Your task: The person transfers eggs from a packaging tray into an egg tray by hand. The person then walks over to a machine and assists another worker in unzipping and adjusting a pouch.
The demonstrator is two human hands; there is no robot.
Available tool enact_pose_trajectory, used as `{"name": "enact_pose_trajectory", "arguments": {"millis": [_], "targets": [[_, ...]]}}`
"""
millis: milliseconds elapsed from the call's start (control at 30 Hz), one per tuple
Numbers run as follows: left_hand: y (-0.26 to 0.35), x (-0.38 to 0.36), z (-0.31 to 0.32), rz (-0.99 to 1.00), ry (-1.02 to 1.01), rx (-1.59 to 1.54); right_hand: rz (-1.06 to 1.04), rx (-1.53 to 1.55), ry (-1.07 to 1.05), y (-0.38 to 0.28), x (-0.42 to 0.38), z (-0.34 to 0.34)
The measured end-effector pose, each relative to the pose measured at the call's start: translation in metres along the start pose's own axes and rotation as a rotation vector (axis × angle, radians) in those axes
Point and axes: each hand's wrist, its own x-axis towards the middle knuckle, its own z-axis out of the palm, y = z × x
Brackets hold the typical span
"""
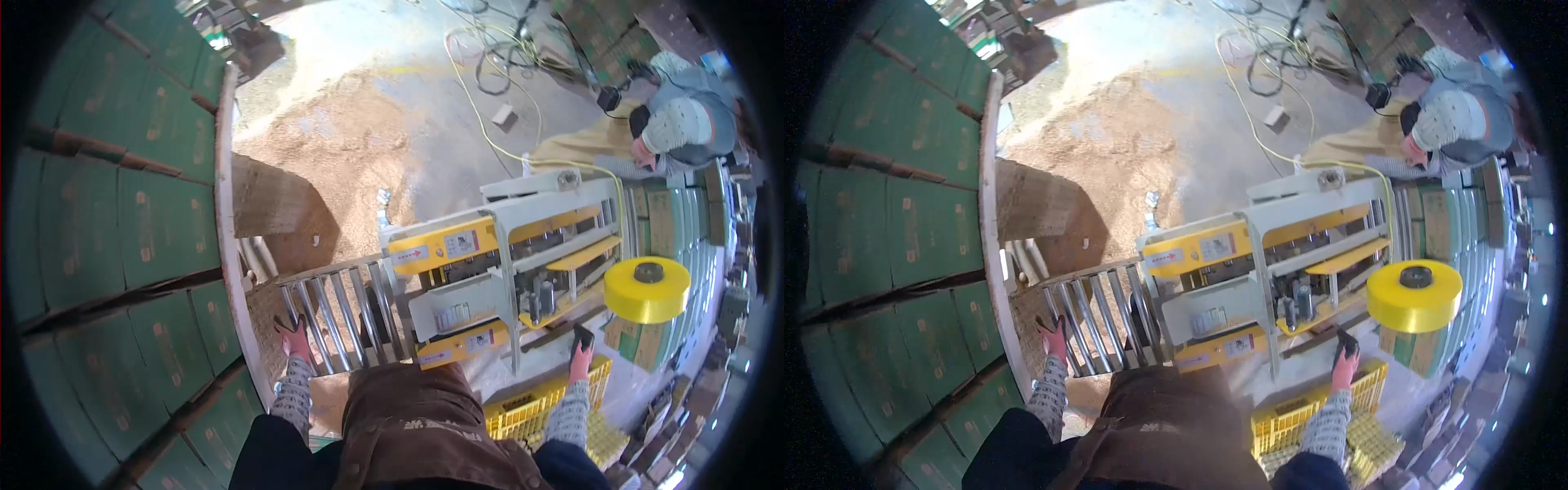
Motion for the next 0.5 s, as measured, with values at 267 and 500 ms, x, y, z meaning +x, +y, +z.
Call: {"name": "enact_pose_trajectory", "arguments": {"millis": [267,500], "targets": [[0.031,0.018,0.009,0.164,0.0,0.107,0.202,-0.316,0.098,-0.022,-0.017,0.026],[0.05,0.072,0.006,0.428,0.028,-0.015,0.189,-0.261,0.199,-0.044,-0.017,0.043]]}}
